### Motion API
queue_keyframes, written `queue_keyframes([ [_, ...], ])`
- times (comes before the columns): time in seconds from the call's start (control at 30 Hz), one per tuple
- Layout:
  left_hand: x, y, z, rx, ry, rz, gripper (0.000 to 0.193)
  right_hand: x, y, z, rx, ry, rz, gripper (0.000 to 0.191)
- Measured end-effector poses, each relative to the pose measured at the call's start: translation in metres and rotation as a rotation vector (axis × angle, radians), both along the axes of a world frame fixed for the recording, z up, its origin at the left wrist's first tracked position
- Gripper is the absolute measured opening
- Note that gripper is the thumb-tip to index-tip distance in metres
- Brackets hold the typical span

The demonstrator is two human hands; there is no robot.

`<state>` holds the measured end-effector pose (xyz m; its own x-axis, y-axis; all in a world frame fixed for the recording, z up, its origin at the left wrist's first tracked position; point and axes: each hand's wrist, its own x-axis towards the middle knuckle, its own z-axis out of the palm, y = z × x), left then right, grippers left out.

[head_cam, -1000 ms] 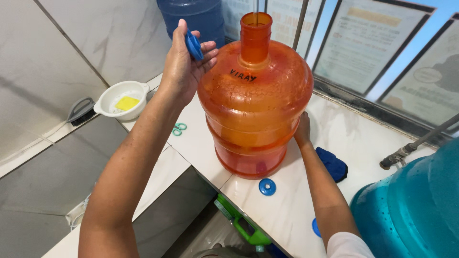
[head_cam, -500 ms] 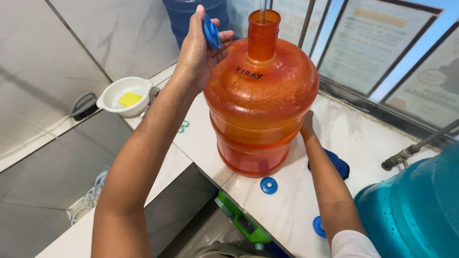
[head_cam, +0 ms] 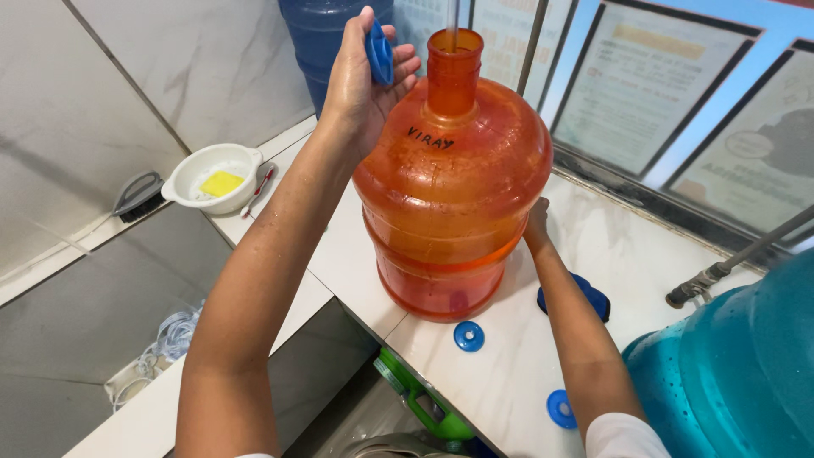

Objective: The person scrubs the exterior of large water dispenser bottles with a sponge, rinses them under running water, and wipes them dry with a cloth. They then place shrink-wrap seals on the bottle necks and use a heat gun to shrink the seals. The person handles multiple bottles of different colors.

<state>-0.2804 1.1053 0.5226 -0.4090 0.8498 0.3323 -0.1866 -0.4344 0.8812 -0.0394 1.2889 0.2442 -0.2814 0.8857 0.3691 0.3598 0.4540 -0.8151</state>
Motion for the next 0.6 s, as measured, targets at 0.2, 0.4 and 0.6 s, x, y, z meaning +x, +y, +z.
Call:
queue_keyframes([
  [0.2, 0.002, 0.01, 0.0, 0.034, 0.001, -0.007, 0.071, 0.001, -0.001, -0.008, 0.15, -0.105, -0.053, 0.041],
  [0.4, -0.003, 0.015, 0.007, 0.009, 0.007, -0.042, 0.069, 0.005, -0.011, -0.016, 0.074, 0.017, -0.078, 0.045],
  [0.6, -0.008, 0.023, 0.012, -0.001, 0.006, -0.079, 0.07, 0.007, -0.014, -0.023, 0.19, -0.018, -0.069, 0.05],
])
